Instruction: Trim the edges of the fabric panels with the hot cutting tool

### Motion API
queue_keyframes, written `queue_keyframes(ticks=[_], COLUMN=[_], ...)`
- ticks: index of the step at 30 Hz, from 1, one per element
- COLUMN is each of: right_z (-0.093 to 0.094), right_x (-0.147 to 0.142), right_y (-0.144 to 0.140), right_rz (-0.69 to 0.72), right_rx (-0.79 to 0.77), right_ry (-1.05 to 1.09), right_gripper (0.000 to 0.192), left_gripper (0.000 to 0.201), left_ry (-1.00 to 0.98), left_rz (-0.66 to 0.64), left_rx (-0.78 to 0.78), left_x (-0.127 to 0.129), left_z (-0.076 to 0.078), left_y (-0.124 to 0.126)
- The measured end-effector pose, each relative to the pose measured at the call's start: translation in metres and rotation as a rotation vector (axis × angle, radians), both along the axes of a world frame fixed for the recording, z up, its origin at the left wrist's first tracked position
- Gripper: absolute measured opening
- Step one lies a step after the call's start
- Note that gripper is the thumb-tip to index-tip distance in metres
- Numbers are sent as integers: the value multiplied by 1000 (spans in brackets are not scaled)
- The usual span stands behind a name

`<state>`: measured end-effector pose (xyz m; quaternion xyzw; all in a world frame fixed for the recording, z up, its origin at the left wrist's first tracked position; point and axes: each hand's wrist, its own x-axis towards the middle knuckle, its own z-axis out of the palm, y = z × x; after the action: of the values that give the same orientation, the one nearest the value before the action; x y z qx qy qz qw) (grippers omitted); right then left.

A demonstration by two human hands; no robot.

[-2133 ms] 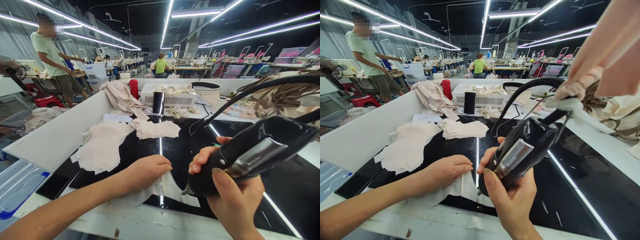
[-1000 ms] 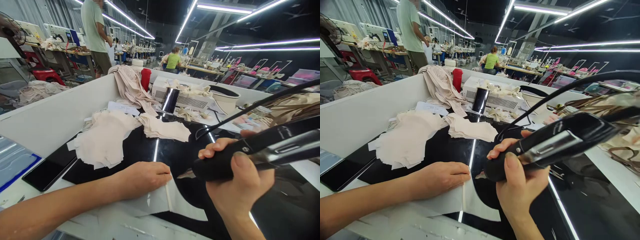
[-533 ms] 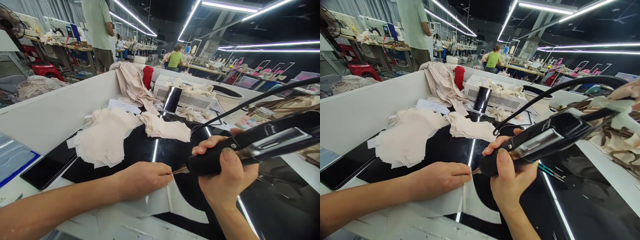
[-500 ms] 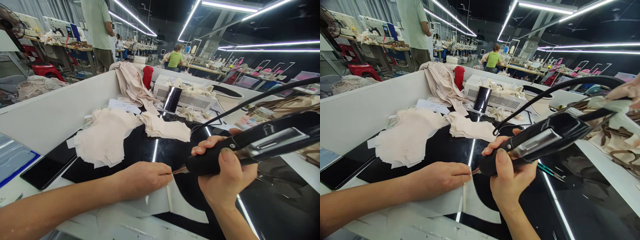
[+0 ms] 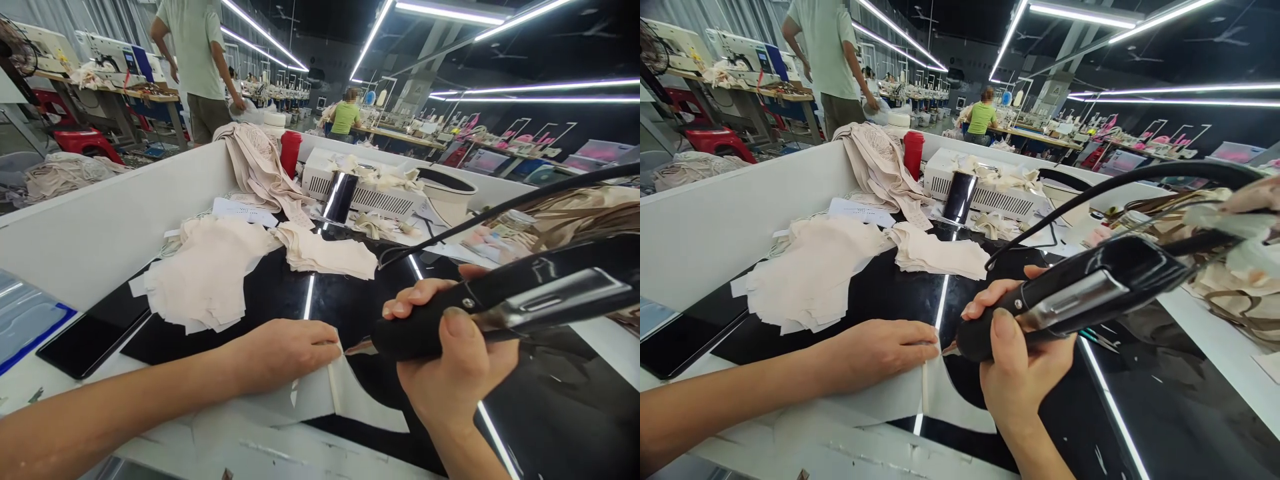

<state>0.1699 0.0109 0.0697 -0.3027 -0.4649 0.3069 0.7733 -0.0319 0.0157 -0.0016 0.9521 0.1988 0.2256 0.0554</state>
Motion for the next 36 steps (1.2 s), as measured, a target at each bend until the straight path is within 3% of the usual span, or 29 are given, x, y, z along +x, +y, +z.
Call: queue_keyframes(ticks=[6, 11, 20, 36], right_z=[6, 11, 0, -2], right_x=[0, 8, 1, -3], right_y=[-3, -8, -1, -3], right_rz=[-25, -57, -39, -11], right_rx=[-22, -10, 38, 23], right_ry=[13, 18, 26, -4], right_gripper=[38, 40, 43, 42], left_gripper=[22, 23, 13, 15], left_ry=[-16, -52, -2, -30], left_rz=[-9, -90, -59, -49], left_rx=[73, 101, 61, 46], left_x=[-2, 7, 3, 0], left_z=[6, 17, -4, -1], left_y=[2, -1, -3, -5])
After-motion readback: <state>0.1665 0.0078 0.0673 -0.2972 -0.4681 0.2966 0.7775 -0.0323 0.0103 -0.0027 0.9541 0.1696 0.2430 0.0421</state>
